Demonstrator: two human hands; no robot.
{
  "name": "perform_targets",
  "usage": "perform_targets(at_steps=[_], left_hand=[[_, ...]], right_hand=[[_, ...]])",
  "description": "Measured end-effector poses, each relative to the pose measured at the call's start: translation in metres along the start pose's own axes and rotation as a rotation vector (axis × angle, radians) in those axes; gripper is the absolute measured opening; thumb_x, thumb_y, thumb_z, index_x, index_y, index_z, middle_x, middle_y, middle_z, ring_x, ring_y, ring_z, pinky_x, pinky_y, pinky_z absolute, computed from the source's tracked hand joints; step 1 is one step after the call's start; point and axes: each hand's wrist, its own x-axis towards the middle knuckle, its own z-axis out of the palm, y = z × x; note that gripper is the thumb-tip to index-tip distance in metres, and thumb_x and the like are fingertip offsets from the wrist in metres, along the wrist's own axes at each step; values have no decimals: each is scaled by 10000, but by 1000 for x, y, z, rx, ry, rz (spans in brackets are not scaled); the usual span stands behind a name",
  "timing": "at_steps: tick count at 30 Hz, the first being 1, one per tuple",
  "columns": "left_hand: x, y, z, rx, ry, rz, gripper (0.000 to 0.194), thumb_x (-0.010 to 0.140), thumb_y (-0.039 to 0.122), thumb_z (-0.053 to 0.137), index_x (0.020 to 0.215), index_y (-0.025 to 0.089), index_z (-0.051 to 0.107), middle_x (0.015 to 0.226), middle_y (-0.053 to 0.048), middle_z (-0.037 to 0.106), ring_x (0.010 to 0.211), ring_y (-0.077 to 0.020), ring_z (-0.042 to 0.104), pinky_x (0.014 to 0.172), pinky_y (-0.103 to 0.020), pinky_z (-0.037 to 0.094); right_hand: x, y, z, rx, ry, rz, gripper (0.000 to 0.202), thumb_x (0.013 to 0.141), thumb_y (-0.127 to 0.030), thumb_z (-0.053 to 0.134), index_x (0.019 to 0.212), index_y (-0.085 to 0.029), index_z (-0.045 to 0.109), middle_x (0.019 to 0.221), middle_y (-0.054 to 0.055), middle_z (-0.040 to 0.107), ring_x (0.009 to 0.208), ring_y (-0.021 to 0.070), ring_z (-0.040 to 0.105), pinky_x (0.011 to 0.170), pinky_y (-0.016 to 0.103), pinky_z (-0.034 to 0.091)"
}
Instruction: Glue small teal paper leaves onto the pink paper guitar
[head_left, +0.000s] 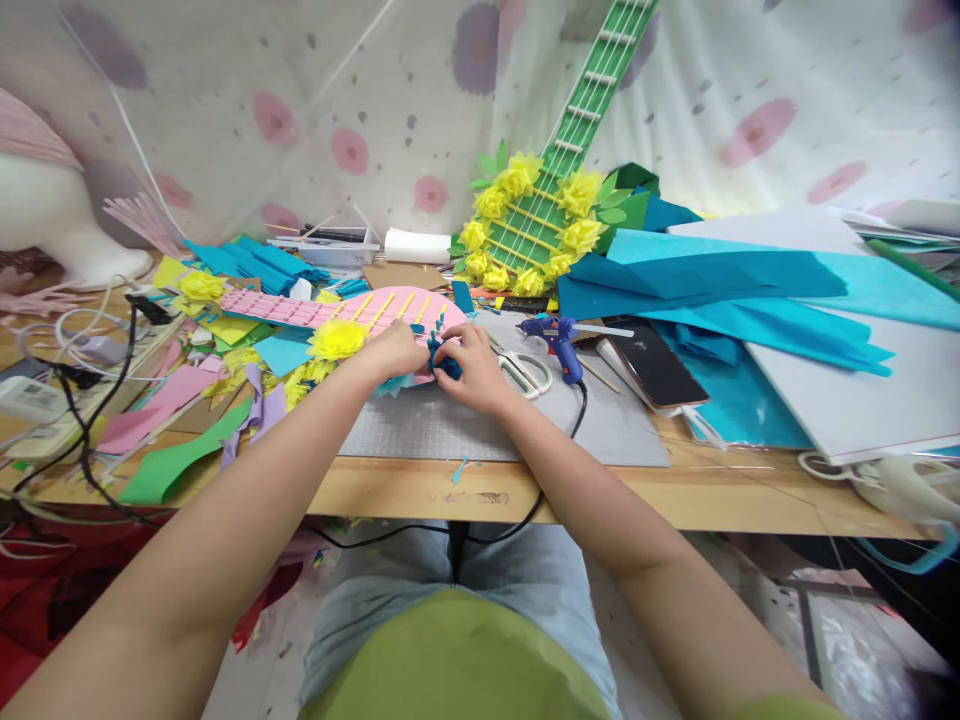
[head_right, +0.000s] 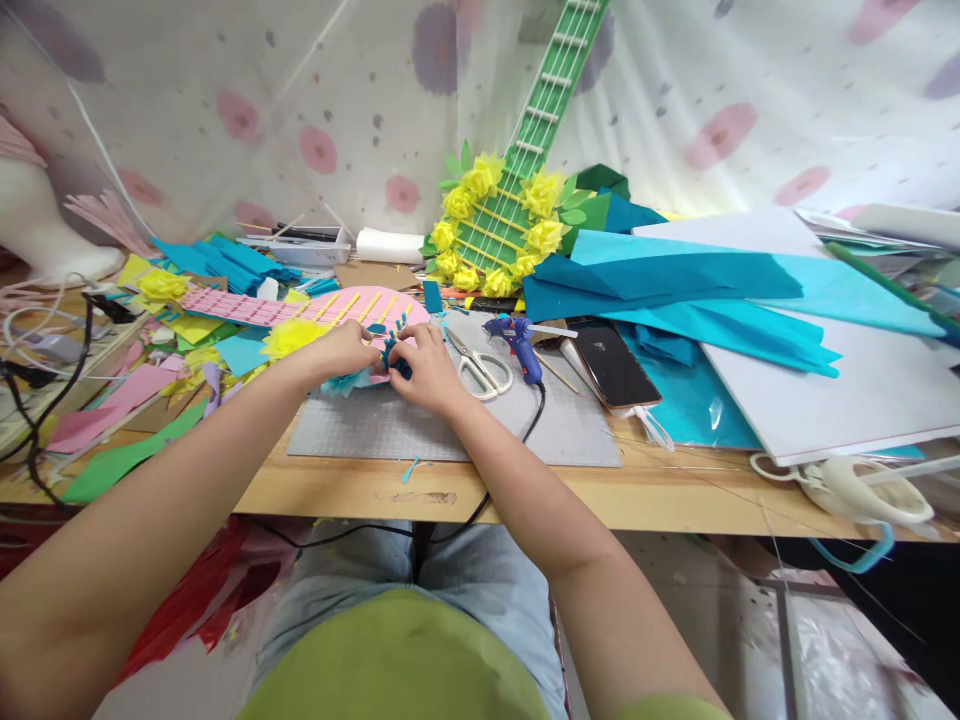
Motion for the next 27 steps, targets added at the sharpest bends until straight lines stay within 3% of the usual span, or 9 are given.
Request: perform_targets(at_steps=[6, 10, 13, 17, 21, 27], left_hand=[[-4, 4, -1, 48, -41, 14, 301, 623, 226, 655, 912, 141, 655, 995, -172, 722, 949, -316, 676, 705, -338, 493], [-5, 5, -1, 32, -23, 6, 279, 603, 213, 663, 877, 161, 656, 953, -149, 730, 962, -309, 673, 708, -317, 495], [-6, 2, -9, -40, -19, 24, 287, 607, 239, 676, 885, 173, 650, 982, -121, 730, 951, -294, 672, 694, -303, 493], [0, -8, -26, -114, 70, 39, 312, 604, 288, 712, 898, 209, 642, 957, -60, 736, 935, -273, 661, 693, -295, 486], [14, -19, -33, -169, 189, 21, 372, 636, 291, 687, 993, 212, 617, 991, -59, 730, 916, -252, 654, 734, -315, 481], [41, -34, -35, -88, 251, 46, 199, 707, 259, 644, 899, 209, 628, 1038, -68, 721, 964, -248, 645, 792, -317, 461]], right_hand=[[0, 0, 1, -4, 6, -9, 77, 768, -222, 607, 833, -210, 648, 1117, 106, 544, 1121, 263, 445, 1001, 451, 357], [0, -1, 0, -2, 1, -7, 71, 774, -230, 607, 835, -216, 641, 1116, 103, 544, 1119, 266, 448, 999, 459, 361], [0, -2, -3, 0, 0, -20, 72, 790, -244, 599, 843, -215, 637, 1111, 103, 543, 1120, 258, 449, 999, 449, 365], [1, -1, -8, -2, 47, -21, 61, 818, -260, 575, 822, -222, 622, 1096, 94, 558, 1113, 246, 461, 996, 432, 371], [3, 5, -22, 17, 92, 9, 92, 845, -266, 540, 802, -222, 608, 1013, 82, 612, 1038, 233, 515, 967, 417, 388], [-8, 22, -58, 55, 39, 175, 145, 843, -303, 506, 803, -212, 611, 860, 56, 672, 858, 204, 588, 825, 350, 445]])
